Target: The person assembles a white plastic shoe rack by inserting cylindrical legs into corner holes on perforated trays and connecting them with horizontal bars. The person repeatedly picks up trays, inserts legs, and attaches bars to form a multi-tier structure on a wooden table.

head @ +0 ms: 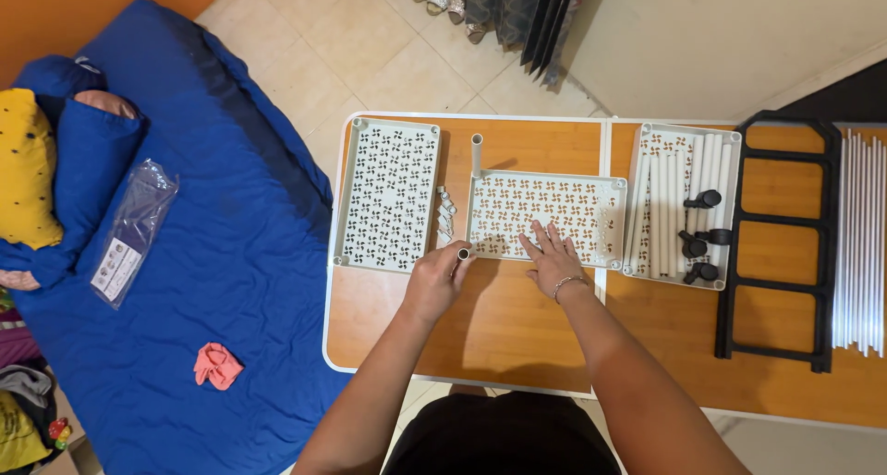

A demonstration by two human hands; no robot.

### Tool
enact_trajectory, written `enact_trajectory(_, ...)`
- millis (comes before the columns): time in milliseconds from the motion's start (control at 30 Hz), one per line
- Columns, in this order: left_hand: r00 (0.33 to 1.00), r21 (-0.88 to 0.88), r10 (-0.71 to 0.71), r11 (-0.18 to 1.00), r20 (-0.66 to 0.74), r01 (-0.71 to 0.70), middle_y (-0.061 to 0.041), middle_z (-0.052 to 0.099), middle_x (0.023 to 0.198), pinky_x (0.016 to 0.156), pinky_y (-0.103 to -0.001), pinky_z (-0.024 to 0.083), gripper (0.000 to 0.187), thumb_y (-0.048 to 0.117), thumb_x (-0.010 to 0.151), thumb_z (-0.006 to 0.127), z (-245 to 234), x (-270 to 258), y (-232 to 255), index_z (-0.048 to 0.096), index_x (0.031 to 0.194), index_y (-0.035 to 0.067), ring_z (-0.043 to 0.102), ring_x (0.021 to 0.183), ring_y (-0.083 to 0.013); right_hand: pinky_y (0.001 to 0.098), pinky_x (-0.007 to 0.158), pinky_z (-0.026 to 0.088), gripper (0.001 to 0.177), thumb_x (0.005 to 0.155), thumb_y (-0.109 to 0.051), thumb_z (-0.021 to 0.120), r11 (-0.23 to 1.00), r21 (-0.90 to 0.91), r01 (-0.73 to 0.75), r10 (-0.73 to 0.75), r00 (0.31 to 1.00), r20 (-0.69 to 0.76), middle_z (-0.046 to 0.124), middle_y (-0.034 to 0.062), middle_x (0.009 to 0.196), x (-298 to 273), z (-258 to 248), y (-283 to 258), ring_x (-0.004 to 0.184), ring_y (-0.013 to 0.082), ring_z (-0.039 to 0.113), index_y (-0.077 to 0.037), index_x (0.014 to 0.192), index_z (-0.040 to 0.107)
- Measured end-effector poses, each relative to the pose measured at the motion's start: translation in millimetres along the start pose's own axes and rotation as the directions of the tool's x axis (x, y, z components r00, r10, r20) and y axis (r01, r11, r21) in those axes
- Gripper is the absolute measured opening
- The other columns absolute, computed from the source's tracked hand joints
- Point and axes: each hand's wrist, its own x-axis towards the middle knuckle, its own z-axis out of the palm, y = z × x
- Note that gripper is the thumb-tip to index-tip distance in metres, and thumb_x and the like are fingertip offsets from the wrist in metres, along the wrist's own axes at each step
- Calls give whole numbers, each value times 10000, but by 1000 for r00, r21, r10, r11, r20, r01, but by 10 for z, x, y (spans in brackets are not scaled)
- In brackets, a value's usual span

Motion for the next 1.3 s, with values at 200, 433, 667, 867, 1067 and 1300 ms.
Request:
enact_trajectory(200,997,0,-64,998,38,64,-168,745,929,654,-385,595,217,79,893,787,34,-7,15,687,1080,36,731,764,-331,464,1282,86,838,980,-399,625,1000,3,1,-1,1000,12,-94,-28,1729,-79,-50,-9,1592,242,-37,-367,1634,102)
enact_trajectory(433,994,-35,-106,994,40,107,-158,766,1024,732,-354,623,264,101,901,801,144,-88,-117,708,1141,41,767,878,-311,455,1282,97,853,949,-344,678,999,50,17,-16,1000,-19,-53,-25,1727,-82,-17,48,1587,238,-20,-331,1625,158)
enact_trajectory(667,941,-38,-336,942,-38,334,-191,744,1138,810,-357,637,504,177,826,854,323,-460,-436,650,1246,-13,762,1019,-297,457,1275,126,742,900,-213,696,970,192,152,-85,944,-318,145,78,1695,-159,385,275,1570,272,97,-169,1558,356)
enact_trajectory(867,852,172,-507,858,128,485,-206,750,1086,795,-385,616,466,222,844,826,627,-754,-437,666,1217,-6,754,929,-338,488,1262,114,707,908,-243,684,962,248,113,8,898,-441,197,69,1680,-551,492,714,1558,262,127,-153,1542,383)
enact_trajectory(1067,887,68,-299,953,352,294,-241,724,1090,823,-433,588,397,151,856,768,1218,-518,-123,685,1218,10,714,954,-403,486,1238,161,647,916,-295,698,873,487,2,313,764,-565,274,138,1652,-761,736,1434,1544,305,196,-64,1474,466)
enact_trajectory(1300,947,44,-41,999,318,29,-242,661,1232,996,-447,519,438,97,846,774,2143,333,127,665,1256,-14,614,1166,-410,489,1056,398,298,885,-209,750,813,551,-190,551,558,-621,626,108,1290,-766,1101,1883,1253,298,537,-46,1134,739)
